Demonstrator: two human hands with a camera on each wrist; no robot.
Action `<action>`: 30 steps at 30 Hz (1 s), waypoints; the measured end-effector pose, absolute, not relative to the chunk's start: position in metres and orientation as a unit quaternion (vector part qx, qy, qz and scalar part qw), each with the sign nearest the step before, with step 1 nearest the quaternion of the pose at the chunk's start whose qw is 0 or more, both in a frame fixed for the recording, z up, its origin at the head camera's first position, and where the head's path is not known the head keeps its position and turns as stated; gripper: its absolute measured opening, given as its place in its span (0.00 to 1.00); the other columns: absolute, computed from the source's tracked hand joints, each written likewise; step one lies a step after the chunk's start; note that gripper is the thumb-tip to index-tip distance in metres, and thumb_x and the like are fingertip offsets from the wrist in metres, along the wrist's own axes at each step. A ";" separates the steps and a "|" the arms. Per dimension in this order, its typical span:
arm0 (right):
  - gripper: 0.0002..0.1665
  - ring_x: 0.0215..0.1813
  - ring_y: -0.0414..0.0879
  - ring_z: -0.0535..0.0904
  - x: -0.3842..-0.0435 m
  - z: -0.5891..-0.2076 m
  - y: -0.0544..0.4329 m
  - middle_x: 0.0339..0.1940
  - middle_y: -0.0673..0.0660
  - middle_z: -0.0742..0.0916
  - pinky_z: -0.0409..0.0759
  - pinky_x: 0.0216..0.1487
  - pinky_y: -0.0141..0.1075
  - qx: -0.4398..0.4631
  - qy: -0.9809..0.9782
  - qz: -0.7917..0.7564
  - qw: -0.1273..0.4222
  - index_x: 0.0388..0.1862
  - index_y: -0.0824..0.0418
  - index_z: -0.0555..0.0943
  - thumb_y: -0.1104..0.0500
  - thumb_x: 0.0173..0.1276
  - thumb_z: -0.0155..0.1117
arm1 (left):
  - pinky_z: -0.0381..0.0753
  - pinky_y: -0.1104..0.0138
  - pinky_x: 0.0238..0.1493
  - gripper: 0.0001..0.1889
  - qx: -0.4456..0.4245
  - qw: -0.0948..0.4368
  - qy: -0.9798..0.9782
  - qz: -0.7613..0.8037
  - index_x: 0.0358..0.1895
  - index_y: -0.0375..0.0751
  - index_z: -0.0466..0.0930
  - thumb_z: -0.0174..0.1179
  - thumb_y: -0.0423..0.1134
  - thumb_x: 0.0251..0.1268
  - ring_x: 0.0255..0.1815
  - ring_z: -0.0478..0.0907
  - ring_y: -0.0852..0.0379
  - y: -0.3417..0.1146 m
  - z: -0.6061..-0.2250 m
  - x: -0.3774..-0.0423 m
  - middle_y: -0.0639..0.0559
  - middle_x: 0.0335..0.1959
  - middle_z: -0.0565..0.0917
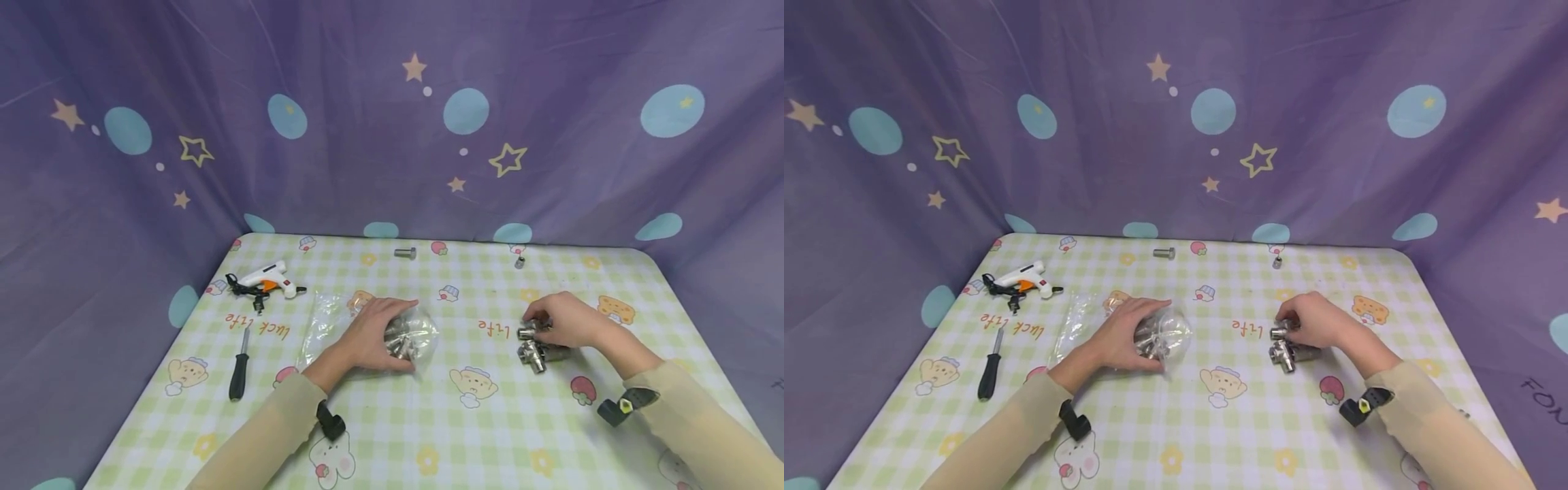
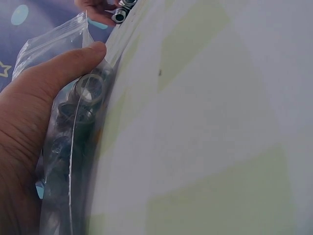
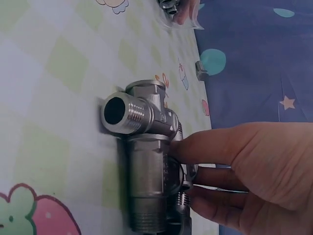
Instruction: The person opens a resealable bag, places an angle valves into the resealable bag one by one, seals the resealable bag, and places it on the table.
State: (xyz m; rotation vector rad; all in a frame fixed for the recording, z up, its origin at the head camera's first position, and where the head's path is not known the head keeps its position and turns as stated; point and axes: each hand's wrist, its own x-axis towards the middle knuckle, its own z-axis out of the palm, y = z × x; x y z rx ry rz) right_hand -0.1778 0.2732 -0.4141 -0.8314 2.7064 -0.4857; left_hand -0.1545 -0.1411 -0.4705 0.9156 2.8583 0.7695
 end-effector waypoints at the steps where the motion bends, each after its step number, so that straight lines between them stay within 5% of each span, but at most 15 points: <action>1: 0.13 0.44 0.45 0.87 -0.179 -0.415 0.272 0.41 0.47 0.92 0.88 0.48 0.46 -0.290 0.933 -0.164 0.136 0.47 0.55 0.91 0.60 0.63 0.80 | 0.63 0.45 0.83 0.65 0.295 0.022 0.923 0.248 0.83 0.57 0.63 0.83 0.70 0.36 0.77 0.70 0.47 -0.141 -0.471 -0.154 0.54 0.77 0.75; 12: 0.13 0.36 0.35 0.81 -0.180 -0.421 0.267 0.37 0.45 0.90 0.82 0.38 0.36 -0.309 0.934 -0.156 0.089 0.46 0.56 0.91 0.57 0.63 0.81 | 0.64 0.44 0.83 0.64 0.299 0.021 0.920 0.251 0.83 0.55 0.64 0.83 0.70 0.36 0.76 0.71 0.47 -0.141 -0.470 -0.154 0.53 0.76 0.75; 21: 0.15 0.40 0.39 0.86 -0.182 -0.411 0.242 0.40 0.49 0.91 0.88 0.41 0.38 -0.282 0.932 -0.224 0.033 0.52 0.58 0.88 0.58 0.67 0.76 | 0.62 0.44 0.84 0.65 0.294 0.026 0.924 0.244 0.83 0.56 0.64 0.83 0.71 0.35 0.77 0.70 0.47 -0.142 -0.471 -0.156 0.54 0.77 0.75; 30: 0.13 0.40 0.40 0.89 -0.185 -0.407 0.201 0.38 0.49 0.91 0.91 0.43 0.39 -0.295 0.905 -0.305 0.032 0.44 0.55 0.80 0.60 0.66 0.76 | 0.63 0.43 0.84 0.65 0.294 0.023 0.924 0.245 0.83 0.56 0.64 0.83 0.71 0.35 0.78 0.70 0.45 -0.142 -0.471 -0.158 0.52 0.77 0.75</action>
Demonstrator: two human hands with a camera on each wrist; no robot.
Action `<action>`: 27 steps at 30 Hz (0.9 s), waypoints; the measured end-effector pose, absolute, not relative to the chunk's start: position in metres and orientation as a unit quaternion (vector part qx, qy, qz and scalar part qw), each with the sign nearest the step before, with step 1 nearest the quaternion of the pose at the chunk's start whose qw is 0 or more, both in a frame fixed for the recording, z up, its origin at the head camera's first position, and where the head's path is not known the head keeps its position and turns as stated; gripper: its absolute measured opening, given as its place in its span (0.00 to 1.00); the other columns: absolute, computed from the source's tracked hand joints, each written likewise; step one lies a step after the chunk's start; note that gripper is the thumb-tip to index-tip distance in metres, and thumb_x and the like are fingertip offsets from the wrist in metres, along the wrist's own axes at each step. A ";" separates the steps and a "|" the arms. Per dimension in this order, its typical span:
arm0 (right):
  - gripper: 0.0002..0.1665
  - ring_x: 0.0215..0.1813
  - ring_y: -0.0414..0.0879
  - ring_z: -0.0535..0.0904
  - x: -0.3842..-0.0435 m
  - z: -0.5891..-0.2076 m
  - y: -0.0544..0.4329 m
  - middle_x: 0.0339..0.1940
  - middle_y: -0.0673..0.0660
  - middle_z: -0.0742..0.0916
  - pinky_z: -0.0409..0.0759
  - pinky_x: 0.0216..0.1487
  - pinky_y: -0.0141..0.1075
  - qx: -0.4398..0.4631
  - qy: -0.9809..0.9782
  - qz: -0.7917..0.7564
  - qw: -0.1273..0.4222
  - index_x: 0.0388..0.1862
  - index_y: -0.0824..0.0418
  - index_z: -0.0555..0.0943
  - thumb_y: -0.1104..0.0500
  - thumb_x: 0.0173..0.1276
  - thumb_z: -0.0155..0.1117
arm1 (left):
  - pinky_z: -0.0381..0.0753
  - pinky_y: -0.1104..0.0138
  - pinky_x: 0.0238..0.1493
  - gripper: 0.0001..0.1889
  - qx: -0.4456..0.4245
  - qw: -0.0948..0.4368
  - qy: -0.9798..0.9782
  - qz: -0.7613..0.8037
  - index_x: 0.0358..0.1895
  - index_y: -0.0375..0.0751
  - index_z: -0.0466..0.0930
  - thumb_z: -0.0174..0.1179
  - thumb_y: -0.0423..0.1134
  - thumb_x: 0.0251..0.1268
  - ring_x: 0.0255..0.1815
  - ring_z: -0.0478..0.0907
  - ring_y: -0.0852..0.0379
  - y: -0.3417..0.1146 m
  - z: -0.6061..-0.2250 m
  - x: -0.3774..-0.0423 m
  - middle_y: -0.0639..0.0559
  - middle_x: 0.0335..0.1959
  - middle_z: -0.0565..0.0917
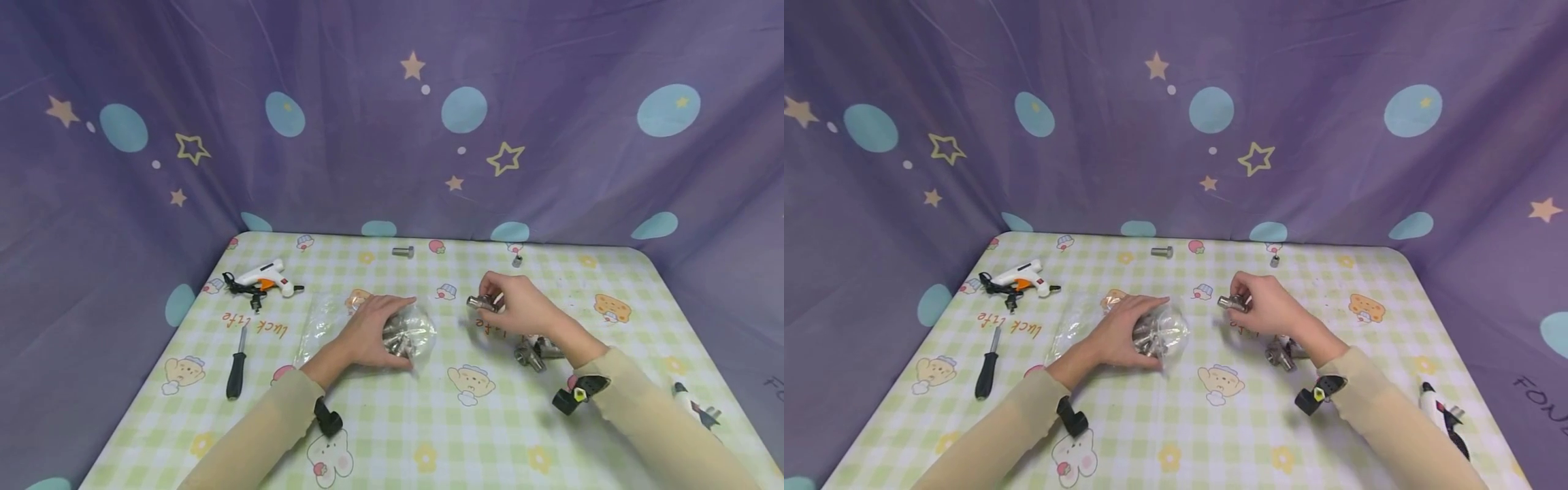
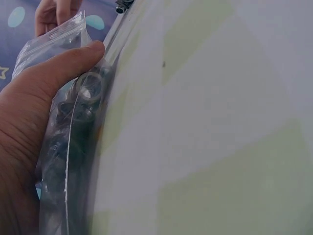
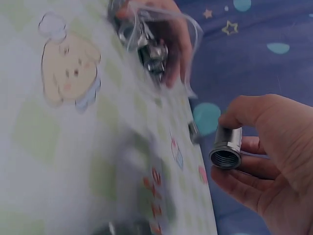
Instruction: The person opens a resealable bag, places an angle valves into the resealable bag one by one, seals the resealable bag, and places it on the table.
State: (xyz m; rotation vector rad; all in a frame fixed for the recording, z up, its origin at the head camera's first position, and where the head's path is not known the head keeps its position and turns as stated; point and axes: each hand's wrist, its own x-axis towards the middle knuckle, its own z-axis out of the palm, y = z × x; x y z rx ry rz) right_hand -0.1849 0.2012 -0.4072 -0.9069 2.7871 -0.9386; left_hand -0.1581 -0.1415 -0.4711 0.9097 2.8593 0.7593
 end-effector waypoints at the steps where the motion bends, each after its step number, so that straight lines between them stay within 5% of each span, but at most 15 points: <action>1: 0.13 0.40 0.40 0.89 -0.185 -0.408 0.196 0.38 0.49 0.91 0.91 0.43 0.39 -0.296 0.903 -0.309 0.032 0.44 0.55 0.80 0.60 0.66 0.76 | 0.62 0.43 0.84 0.65 0.294 0.023 0.924 0.245 0.83 0.56 0.64 0.83 0.71 0.35 0.78 0.70 0.45 -0.141 -0.471 -0.158 0.52 0.77 0.75; 19: 0.11 0.39 0.41 0.89 -0.172 -0.442 0.119 0.41 0.50 0.87 0.90 0.43 0.30 -0.343 0.860 -0.377 0.012 0.42 0.55 0.84 0.60 0.65 0.78 | 0.68 0.44 0.80 0.64 0.303 0.008 0.921 0.246 0.83 0.55 0.65 0.83 0.70 0.36 0.75 0.73 0.46 -0.142 -0.470 -0.157 0.51 0.75 0.76; 27: 0.12 0.39 0.42 0.88 -0.163 -0.460 0.093 0.37 0.52 0.83 0.89 0.42 0.28 -0.290 0.881 -0.366 -0.073 0.36 0.57 0.82 0.59 0.63 0.80 | 0.66 0.44 0.82 0.64 0.291 0.014 0.925 0.245 0.83 0.58 0.65 0.83 0.70 0.35 0.75 0.72 0.47 -0.141 -0.470 -0.157 0.52 0.75 0.76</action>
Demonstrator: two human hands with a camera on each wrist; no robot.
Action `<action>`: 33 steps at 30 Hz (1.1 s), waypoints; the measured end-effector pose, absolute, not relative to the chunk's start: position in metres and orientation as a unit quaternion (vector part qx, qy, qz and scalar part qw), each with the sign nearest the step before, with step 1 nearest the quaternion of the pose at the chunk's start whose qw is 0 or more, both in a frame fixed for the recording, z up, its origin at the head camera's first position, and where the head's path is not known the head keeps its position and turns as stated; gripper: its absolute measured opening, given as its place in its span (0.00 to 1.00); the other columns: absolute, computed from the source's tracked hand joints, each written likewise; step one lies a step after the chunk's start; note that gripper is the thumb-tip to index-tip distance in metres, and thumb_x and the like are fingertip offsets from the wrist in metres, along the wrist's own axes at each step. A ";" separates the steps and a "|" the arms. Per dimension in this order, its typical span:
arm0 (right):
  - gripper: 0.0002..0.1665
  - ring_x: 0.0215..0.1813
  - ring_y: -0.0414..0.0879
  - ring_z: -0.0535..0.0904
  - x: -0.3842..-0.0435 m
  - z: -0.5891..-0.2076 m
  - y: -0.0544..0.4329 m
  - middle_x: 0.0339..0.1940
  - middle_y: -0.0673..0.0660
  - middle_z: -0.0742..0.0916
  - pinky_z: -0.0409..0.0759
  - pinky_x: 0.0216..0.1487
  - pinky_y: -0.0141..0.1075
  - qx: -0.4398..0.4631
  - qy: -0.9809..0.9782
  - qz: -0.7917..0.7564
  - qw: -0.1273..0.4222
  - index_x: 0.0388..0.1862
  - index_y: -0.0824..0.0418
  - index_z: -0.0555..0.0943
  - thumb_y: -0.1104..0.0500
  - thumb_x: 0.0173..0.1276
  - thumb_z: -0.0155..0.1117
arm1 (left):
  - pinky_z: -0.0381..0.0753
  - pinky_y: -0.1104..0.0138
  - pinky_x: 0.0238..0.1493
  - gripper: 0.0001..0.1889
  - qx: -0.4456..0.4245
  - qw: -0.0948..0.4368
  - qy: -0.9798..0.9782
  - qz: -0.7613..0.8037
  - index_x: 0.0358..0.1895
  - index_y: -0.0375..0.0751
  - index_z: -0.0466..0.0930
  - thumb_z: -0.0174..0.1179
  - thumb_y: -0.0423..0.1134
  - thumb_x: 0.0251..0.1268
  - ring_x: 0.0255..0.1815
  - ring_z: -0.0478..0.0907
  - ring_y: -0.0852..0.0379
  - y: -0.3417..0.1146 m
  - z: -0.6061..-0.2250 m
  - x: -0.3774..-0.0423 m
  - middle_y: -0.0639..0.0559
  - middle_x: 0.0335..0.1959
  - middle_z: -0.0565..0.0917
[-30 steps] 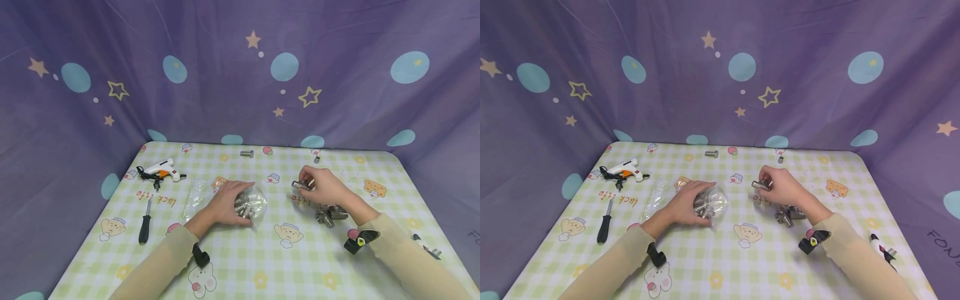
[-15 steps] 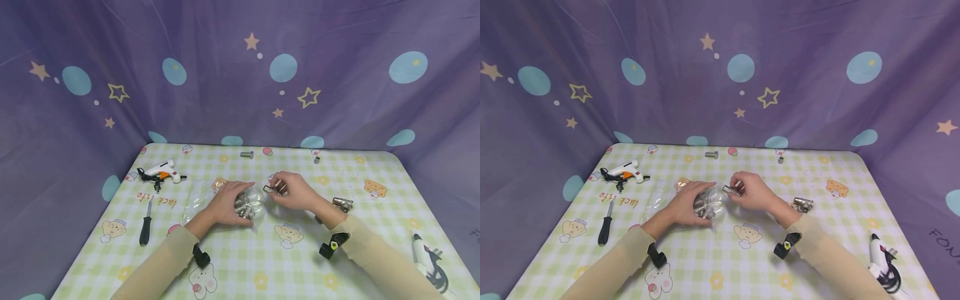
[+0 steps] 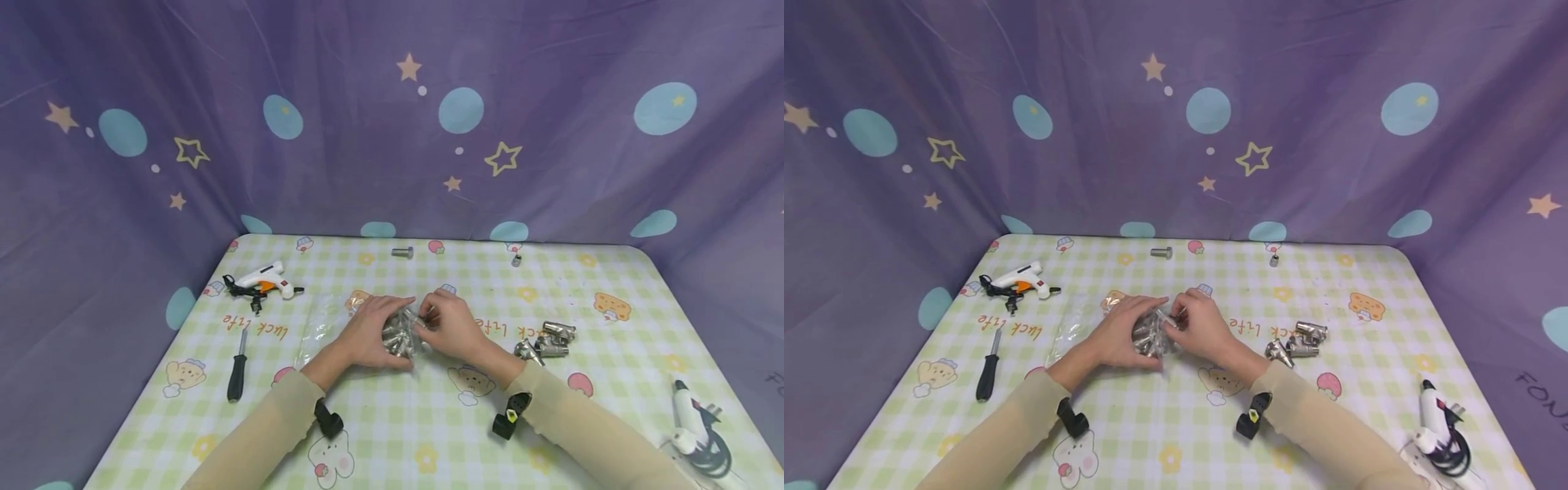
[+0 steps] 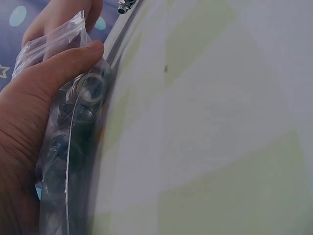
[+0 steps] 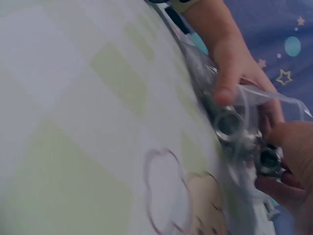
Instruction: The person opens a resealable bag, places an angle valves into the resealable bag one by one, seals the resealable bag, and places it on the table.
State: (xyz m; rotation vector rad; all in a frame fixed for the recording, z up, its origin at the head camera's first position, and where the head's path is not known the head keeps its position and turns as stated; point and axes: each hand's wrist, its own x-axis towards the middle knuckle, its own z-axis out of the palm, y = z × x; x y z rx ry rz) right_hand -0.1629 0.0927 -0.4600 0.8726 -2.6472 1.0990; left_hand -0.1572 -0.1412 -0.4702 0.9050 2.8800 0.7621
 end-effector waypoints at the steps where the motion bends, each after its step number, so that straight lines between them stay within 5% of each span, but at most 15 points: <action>1: 0.12 0.39 0.43 0.88 -0.162 -0.462 0.090 0.36 0.51 0.83 0.89 0.42 0.28 0.280 -0.883 0.368 0.082 0.34 0.57 0.82 0.59 0.63 0.80 | 0.66 0.44 0.82 0.64 0.289 0.015 0.925 0.244 0.83 0.59 0.64 0.83 0.71 0.35 0.75 0.72 0.47 -0.141 -0.470 -0.157 0.52 0.76 0.76; 6: 0.13 0.38 0.42 0.88 -0.158 -0.468 0.081 0.31 0.50 0.81 0.89 0.43 0.28 0.258 -0.879 0.389 0.091 0.28 0.55 0.81 0.62 0.63 0.80 | 0.65 0.44 0.82 0.64 0.291 0.014 0.923 0.251 0.83 0.59 0.63 0.83 0.70 0.36 0.76 0.72 0.47 -0.141 -0.471 -0.157 0.52 0.76 0.75; 14: 0.04 0.42 0.42 0.89 -0.154 -0.471 0.081 0.40 0.51 0.87 0.88 0.48 0.24 0.328 -0.845 0.413 0.086 0.33 0.56 0.89 0.64 0.68 0.75 | 0.66 0.43 0.81 0.63 0.297 0.012 0.920 0.255 0.83 0.57 0.64 0.82 0.70 0.38 0.76 0.71 0.47 -0.141 -0.471 -0.158 0.52 0.76 0.75; 24: 0.10 0.46 0.40 0.91 -0.155 -0.471 0.088 0.41 0.50 0.93 0.90 0.51 0.29 0.363 -0.799 0.480 0.008 0.41 0.57 0.92 0.69 0.72 0.68 | 0.70 0.45 0.78 0.64 0.297 0.004 0.919 0.261 0.82 0.56 0.65 0.83 0.71 0.36 0.74 0.73 0.47 -0.142 -0.473 -0.158 0.52 0.74 0.77; 33: 0.12 0.46 0.47 0.91 -0.164 -0.448 0.117 0.42 0.52 0.93 0.92 0.46 0.34 0.327 -0.826 0.459 -0.001 0.41 0.59 0.92 0.71 0.70 0.65 | 0.70 0.45 0.79 0.64 0.299 0.004 0.919 0.256 0.83 0.55 0.65 0.83 0.71 0.36 0.74 0.73 0.47 -0.141 -0.471 -0.159 0.52 0.74 0.77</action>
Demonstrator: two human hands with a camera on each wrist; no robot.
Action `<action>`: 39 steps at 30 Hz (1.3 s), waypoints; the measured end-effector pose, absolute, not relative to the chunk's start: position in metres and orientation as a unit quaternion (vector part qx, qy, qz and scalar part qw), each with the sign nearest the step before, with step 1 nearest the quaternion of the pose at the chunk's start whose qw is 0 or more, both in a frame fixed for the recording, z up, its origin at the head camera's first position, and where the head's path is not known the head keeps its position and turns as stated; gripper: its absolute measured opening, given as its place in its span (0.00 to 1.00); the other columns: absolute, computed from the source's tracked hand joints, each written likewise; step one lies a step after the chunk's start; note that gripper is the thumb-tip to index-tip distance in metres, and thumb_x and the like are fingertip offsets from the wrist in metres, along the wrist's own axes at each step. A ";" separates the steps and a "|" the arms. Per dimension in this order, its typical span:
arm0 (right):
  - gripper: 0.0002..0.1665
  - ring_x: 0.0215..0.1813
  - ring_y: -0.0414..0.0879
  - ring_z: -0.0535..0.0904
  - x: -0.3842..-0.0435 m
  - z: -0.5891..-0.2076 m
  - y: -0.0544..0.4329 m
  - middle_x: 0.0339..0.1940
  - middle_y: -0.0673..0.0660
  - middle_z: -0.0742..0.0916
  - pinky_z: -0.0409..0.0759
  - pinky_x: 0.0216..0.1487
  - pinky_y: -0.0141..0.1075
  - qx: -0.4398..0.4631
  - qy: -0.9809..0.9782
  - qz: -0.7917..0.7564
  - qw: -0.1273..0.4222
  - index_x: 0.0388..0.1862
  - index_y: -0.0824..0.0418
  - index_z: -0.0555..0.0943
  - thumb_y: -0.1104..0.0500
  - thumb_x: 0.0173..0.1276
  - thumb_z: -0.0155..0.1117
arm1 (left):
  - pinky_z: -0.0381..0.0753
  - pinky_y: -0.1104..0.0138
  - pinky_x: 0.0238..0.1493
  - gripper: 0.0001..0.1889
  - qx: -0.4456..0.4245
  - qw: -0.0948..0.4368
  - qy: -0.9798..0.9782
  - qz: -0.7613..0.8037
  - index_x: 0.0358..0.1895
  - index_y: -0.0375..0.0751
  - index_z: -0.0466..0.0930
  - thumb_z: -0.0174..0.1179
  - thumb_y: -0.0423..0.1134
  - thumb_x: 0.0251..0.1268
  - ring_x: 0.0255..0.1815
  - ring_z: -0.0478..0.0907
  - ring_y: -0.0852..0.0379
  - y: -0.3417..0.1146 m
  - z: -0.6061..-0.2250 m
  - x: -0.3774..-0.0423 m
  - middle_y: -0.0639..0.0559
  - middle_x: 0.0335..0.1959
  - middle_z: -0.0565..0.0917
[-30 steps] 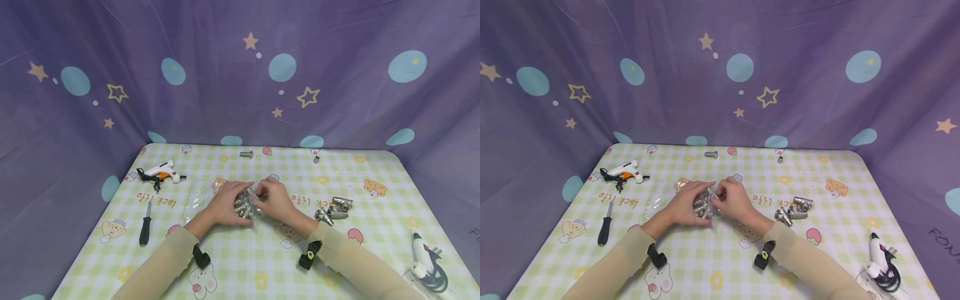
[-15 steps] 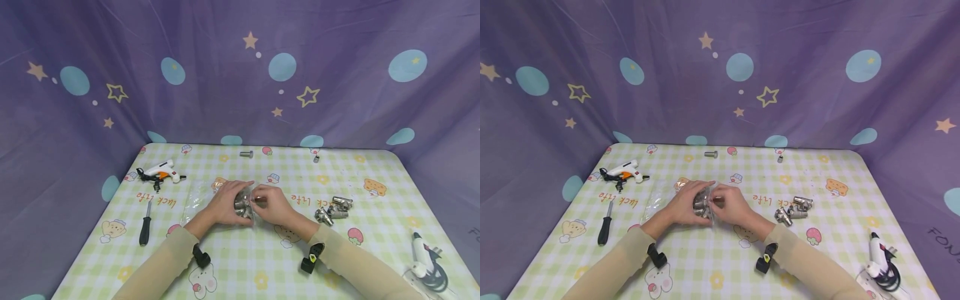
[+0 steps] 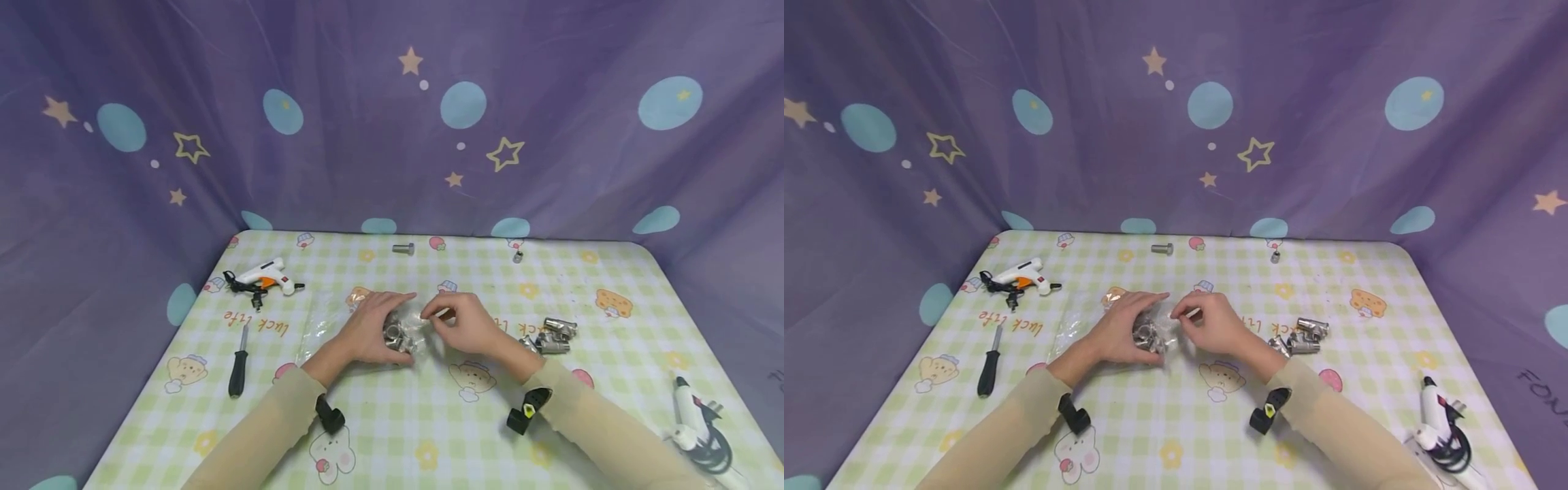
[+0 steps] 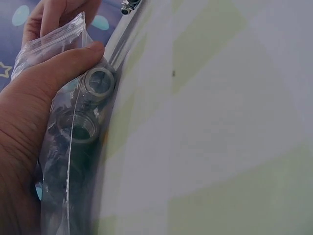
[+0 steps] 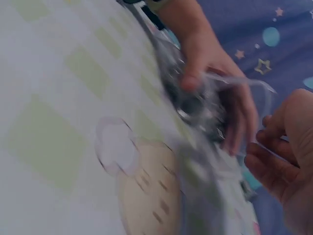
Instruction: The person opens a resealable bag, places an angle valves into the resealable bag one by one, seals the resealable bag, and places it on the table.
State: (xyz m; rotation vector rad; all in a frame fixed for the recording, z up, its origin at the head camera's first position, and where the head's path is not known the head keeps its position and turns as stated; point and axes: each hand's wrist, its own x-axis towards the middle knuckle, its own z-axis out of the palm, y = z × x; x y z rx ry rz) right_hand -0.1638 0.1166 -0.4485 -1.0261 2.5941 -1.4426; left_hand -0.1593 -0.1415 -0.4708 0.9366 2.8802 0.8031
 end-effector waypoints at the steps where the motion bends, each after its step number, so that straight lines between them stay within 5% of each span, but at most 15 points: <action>1: 0.11 0.45 0.47 0.91 -0.165 -0.445 0.122 0.42 0.52 0.93 0.91 0.46 0.34 -0.323 0.832 -0.450 -0.001 0.42 0.60 0.92 0.71 0.70 0.66 | 0.70 0.45 0.79 0.64 0.299 0.005 0.919 0.257 0.83 0.55 0.65 0.83 0.71 0.35 0.74 0.73 0.46 -0.141 -0.470 -0.160 0.52 0.74 0.77; 9: 0.10 0.40 0.41 0.88 -0.173 -0.420 0.178 0.39 0.55 0.93 0.90 0.41 0.38 -0.314 0.874 -0.370 0.000 0.43 0.56 0.91 0.68 0.72 0.68 | 0.66 0.42 0.81 0.66 0.301 0.011 0.918 0.258 0.83 0.56 0.65 0.83 0.71 0.33 0.77 0.68 0.44 -0.139 -0.469 -0.161 0.52 0.76 0.75; 20: 0.07 0.34 0.34 0.83 -0.161 -0.402 0.244 0.34 0.45 0.90 0.84 0.34 0.32 -0.289 0.925 -0.240 0.046 0.45 0.56 0.90 0.64 0.72 0.70 | 0.70 0.43 0.78 0.76 0.283 0.021 0.928 0.244 0.87 0.51 0.55 0.82 0.75 0.28 0.77 0.65 0.44 -0.137 -0.468 -0.158 0.50 0.80 0.70; 27: 0.10 0.33 0.35 0.82 -0.145 -0.409 0.255 0.36 0.48 0.91 0.81 0.35 0.31 -0.332 0.917 -0.202 0.086 0.46 0.58 0.90 0.61 0.67 0.78 | 0.60 0.43 0.85 0.82 0.292 0.005 0.933 0.212 0.86 0.46 0.54 0.80 0.81 0.20 0.81 0.64 0.43 -0.139 -0.468 -0.157 0.48 0.81 0.68; 39: 0.14 0.39 0.35 0.80 -0.136 -0.412 0.250 0.38 0.45 0.89 0.84 0.41 0.34 -0.357 0.916 -0.158 0.097 0.43 0.56 0.89 0.60 0.59 0.83 | 0.65 0.45 0.83 0.80 0.298 0.015 0.933 0.200 0.85 0.43 0.56 0.81 0.79 0.22 0.80 0.66 0.42 -0.143 -0.467 -0.157 0.45 0.79 0.70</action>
